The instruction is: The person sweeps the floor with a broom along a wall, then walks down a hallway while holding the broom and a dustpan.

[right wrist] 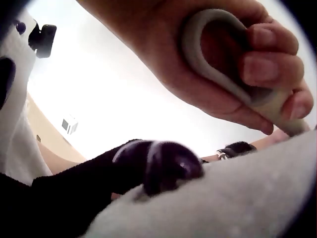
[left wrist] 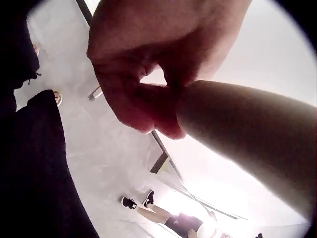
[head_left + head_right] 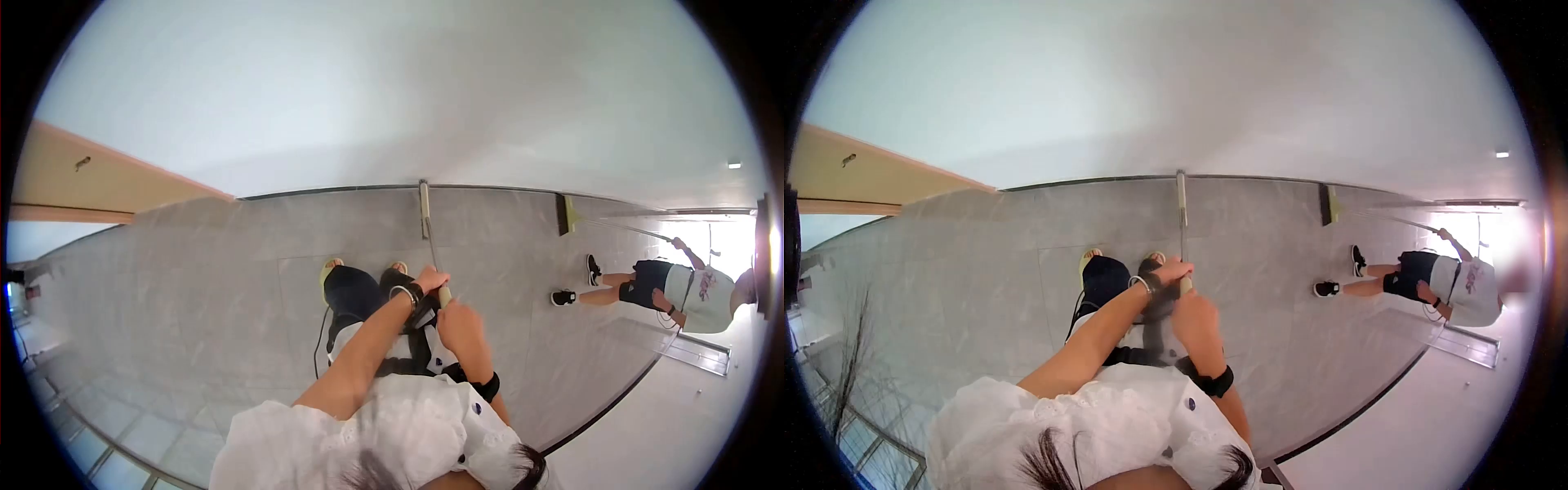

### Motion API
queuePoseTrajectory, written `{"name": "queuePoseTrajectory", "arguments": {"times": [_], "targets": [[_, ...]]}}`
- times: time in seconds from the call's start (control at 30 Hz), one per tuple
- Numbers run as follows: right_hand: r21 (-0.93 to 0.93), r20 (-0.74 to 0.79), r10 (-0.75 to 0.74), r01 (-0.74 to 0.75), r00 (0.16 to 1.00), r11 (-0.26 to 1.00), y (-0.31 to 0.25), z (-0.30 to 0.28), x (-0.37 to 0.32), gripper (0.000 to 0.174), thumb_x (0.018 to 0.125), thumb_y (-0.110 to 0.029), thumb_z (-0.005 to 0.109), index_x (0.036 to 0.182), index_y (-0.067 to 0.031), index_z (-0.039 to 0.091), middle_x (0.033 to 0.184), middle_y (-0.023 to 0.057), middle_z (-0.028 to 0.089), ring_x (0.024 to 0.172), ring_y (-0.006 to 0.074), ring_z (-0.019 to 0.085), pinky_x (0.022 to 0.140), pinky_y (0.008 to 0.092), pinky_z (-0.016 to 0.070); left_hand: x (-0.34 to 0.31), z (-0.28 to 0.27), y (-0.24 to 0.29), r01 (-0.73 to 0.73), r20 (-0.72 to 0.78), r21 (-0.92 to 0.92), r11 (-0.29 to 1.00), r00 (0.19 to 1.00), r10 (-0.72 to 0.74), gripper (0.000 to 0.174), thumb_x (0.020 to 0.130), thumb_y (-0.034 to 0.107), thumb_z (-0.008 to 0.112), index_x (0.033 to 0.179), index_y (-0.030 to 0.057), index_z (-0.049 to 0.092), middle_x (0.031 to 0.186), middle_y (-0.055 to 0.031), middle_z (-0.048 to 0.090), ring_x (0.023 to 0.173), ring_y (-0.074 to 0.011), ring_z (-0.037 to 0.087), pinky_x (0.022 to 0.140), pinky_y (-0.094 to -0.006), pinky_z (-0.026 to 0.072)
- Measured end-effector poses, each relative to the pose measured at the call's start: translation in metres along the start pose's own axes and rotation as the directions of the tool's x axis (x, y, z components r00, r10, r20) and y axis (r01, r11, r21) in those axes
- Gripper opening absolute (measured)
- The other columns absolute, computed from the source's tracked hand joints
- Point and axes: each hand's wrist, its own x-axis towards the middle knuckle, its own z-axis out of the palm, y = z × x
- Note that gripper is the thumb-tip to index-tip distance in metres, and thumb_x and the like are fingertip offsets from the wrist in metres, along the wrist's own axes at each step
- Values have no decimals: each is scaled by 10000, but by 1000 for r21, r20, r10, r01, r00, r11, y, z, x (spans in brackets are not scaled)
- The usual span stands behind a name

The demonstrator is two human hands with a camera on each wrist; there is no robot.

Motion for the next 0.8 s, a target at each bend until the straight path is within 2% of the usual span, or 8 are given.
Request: {"name": "queuePoseTrajectory", "arguments": {"times": [0.23, 0.3, 0.33, 0.4, 0.43, 0.5, 0.7, 0.8], "targets": [[108, 41, -108, 103, 993, 989, 102, -79, 4, 260, 805, -237, 454, 868, 9, 510, 755, 211, 586, 705, 382, 559, 636, 453, 442, 20, 84, 46, -53, -20, 196, 979, 998, 58, 201, 653, 153, 580, 659, -46, 545, 606, -77, 529, 567, -166, 523, 486, -308, 406], [151, 59, -196, 186, 979, 971, 120, -77, 6, 252, 805, -233, 449, 863, 5, 507, 757, 211, 584, 705, 386, 554, 642, 453, 439, 61, 73, -11, 37, -78, -192, 981, 996, -53, 193, 645, 153, 576, 616, -34, 540, 594, -81, 522, 557, -171, 522, 460, -308, 395], [134, 101, -241, 227, 965, 965, 119, -89, 3, 243, 809, -217, 437, 862, 9, 510, 738, 210, 579, 706, 387, 548, 652, 454, 431, 40, 65, -2, -173, -115, 113, 978, 976, 186, 187, 642, 149, 575, 619, -34, 541, 593, -82, 517, 543, -172, 516, 447, -309, 391], [94, 89, -373, 365, 923, 926, 125, -63, 10, 244, 815, -220, 433, 889, -1, 512, 731, 205, 577, 704, 377, 550, 636, 451, 433, 14, 51, 0, -216, -233, 142, 966, 941, 245, 170, 645, 141, 567, 638, -26, 537, 583, -81, 503, 517, -172, 501, 425, -311, 385], [78, 84, -431, 425, 898, 902, 125, -51, 14, 245, 818, -222, 431, 902, -6, 512, 727, 203, 576, 703, 373, 551, 629, 450, 434, 13, 45, -8, -98, -326, -159, 982, 944, 41, 158, 651, 137, 559, 654, -18, 533, 575, -79, 495, 505, -170, 492, 416, -312, 383], [67, 61, -516, 513, 854, 856, 115, -41, 20, 234, 818, -220, 436, 914, -19, 507, 716, 190, 579, 681, 354, 560, 600, 440, 440, -29, 32, 16, -231, -295, -73, 970, 934, 200, 117, 666, 116, 537, 655, 3, 505, 556, -78, 473, 495, -175, 488, 395, -315, 378], [-4, 14, -648, 648, 762, 762, 117, -31, 36, 174, 809, -168, 438, 957, -77, 448, 656, 150, 571, 614, 328, 565, 534, 421, 443, -66, 32, 47, -238, -677, -295, 925, 736, -26, 92, 687, 63, 501, 619, 17, 458, 541, -94, 459, 426, -199, 477, 348, -309, 349], [-2, -72, -596, 597, 800, 802, 141, -31, 29, 185, 805, -145, 431, 985, -106, 423, 638, 142, 562, 618, 332, 564, 526, 418, 442, -38, 52, 43, -111, -484, -261, 959, 875, -31, 122, 681, 59, 522, 596, 13, 448, 501, -83, 436, 401, -167, 441, 324, -301, 303]]}}
